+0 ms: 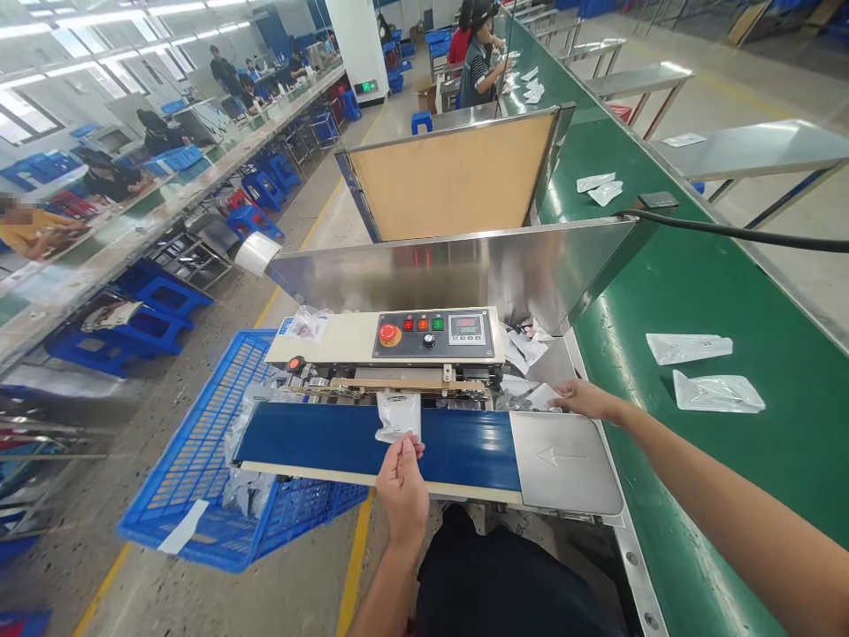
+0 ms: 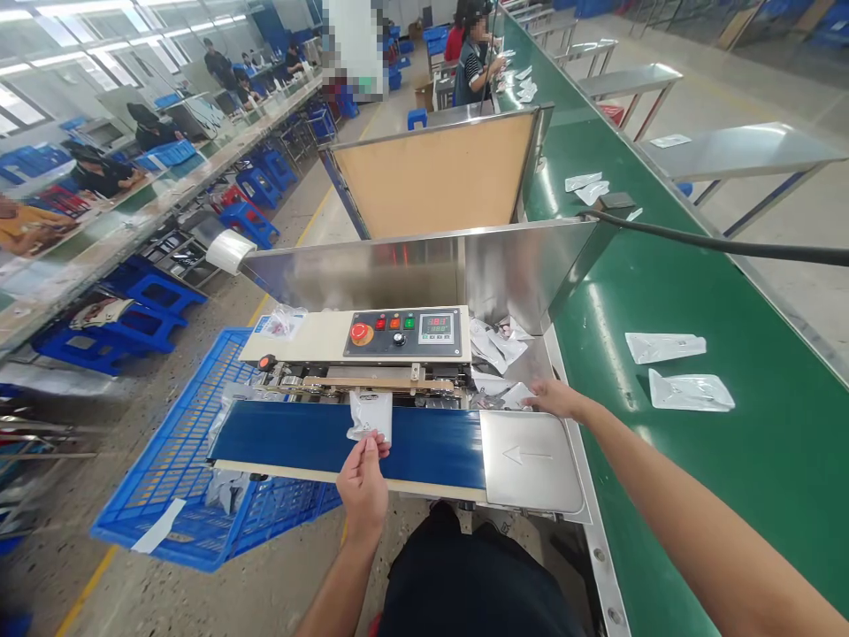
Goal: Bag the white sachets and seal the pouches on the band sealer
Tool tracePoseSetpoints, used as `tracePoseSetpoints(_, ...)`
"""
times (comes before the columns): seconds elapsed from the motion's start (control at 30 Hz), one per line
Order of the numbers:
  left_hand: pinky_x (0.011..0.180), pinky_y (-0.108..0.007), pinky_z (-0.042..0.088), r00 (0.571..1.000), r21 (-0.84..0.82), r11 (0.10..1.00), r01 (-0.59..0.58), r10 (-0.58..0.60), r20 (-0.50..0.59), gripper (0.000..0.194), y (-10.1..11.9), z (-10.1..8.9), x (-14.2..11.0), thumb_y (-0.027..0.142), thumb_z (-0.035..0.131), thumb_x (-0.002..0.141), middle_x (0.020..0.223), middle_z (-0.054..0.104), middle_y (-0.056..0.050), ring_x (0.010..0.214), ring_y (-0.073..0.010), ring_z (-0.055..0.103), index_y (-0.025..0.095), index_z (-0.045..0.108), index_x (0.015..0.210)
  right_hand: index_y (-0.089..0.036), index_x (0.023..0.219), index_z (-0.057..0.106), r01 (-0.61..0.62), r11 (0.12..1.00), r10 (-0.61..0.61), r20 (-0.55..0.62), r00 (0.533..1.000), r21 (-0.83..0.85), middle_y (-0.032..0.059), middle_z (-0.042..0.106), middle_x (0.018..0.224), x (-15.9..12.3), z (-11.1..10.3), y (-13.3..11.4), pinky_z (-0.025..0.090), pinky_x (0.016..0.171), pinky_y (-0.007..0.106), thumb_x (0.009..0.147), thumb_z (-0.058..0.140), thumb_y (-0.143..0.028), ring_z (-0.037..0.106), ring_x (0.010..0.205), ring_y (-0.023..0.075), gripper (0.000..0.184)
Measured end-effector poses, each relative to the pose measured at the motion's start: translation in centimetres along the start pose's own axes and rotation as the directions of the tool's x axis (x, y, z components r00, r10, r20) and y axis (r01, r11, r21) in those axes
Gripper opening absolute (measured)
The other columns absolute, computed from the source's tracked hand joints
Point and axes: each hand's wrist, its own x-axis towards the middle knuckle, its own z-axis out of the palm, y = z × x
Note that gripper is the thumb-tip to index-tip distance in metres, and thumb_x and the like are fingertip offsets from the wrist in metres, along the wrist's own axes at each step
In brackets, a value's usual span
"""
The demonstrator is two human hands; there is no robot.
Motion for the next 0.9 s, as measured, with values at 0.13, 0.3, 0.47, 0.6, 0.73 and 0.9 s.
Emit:
tracePoseSetpoints(0.13,0.084,-0.041,0.068,0.957,0.029,0.981,-0.190,0.179,0.227,0.038,0.6,2.1,-1.5,0.051,0.066,0.105,0.104,0.082,-0.014,0.092,-0.0261,0.080,0.017,0.083,0.110,-0.024,0.065,0.062,0.136,0.981,-0.147,-0.070,0.987,-0.135,0.0113,0.079,0.111,-1.8,-2.4,-2.1,0.059,0.079,0.035,0.081,0.073,-0.050,0.075,0.097,0.0279,0.032)
tracePoseSetpoints(0.3,0.093,-0.041,0.065,0.809,0.015,0.902,-0.432,0.380,0.448,0.031,2.8,7.6,-2.8,0.039,0.059,0.109,0.113,0.082,-0.015,0.105,-0.0277,0.078,0.020,0.082,0.118,-0.026,0.078,0.068,0.436,0.878,-0.477,-0.289,0.830,-0.196,0.0124,0.066,0.149,-7.4,-6.0,-8.8,0.064,0.093,0.042,0.095,0.066,-0.045,0.071,0.125,0.0325,0.025)
tracePoseSetpoints(0.47,0.104,-0.043,0.059,0.750,0.005,0.910,-0.415,0.339,0.568,0.040,3.9,11.8,-2.9,0.050,0.058,0.107,0.124,0.080,-0.015,0.116,-0.0310,0.075,0.022,0.079,0.127,-0.028,0.075,0.070,0.542,0.840,-0.539,-0.152,0.828,-0.028,0.0095,0.076,0.134,-13.4,-4.6,-13.0,0.066,0.096,0.042,0.096,0.072,-0.041,0.077,0.115,0.0296,0.025)
tracePoseSetpoints(0.6,0.070,-0.030,0.050,0.727,0.028,0.964,-0.264,0.180,0.662,0.054,3.1,10.9,-3.6,0.058,0.050,0.109,0.072,0.071,-0.007,0.068,-0.0208,0.063,0.022,0.078,0.079,-0.029,0.114,0.079,0.340,0.865,-0.250,-0.270,0.930,0.371,0.0122,0.076,0.136,-16.8,-0.4,-11.8,0.069,0.087,0.043,0.097,0.073,-0.052,0.079,0.107,0.0294,0.029)
tracePoseSetpoints(0.73,0.065,-0.028,0.041,0.715,0.014,0.979,-0.202,0.137,0.685,0.051,2.3,9.1,-4.7,0.052,0.054,0.108,0.065,0.062,-0.003,0.062,-0.0174,0.051,0.021,0.071,0.071,-0.027,0.106,0.082,0.108,0.832,0.004,-0.201,0.980,0.544,0.0097,0.082,0.103,-19.1,3.3,-10.1,0.068,0.076,0.039,0.092,0.074,-0.065,0.078,0.087,0.0282,0.042)
tracePoseSetpoints(0.9,0.057,-0.027,0.031,0.829,0.087,0.996,0.011,-0.058,0.556,0.056,0.9,10.5,-3.9,0.051,0.063,0.098,0.054,0.041,0.002,0.056,-0.0140,0.036,0.022,0.050,0.052,-0.023,0.062,0.069,-0.148,0.738,0.315,-0.143,0.938,0.658,0.0027,0.062,0.061,-17.4,5.2,-9.5,0.054,0.052,0.031,0.080,0.081,-0.069,0.058,0.057,0.0194,0.051)
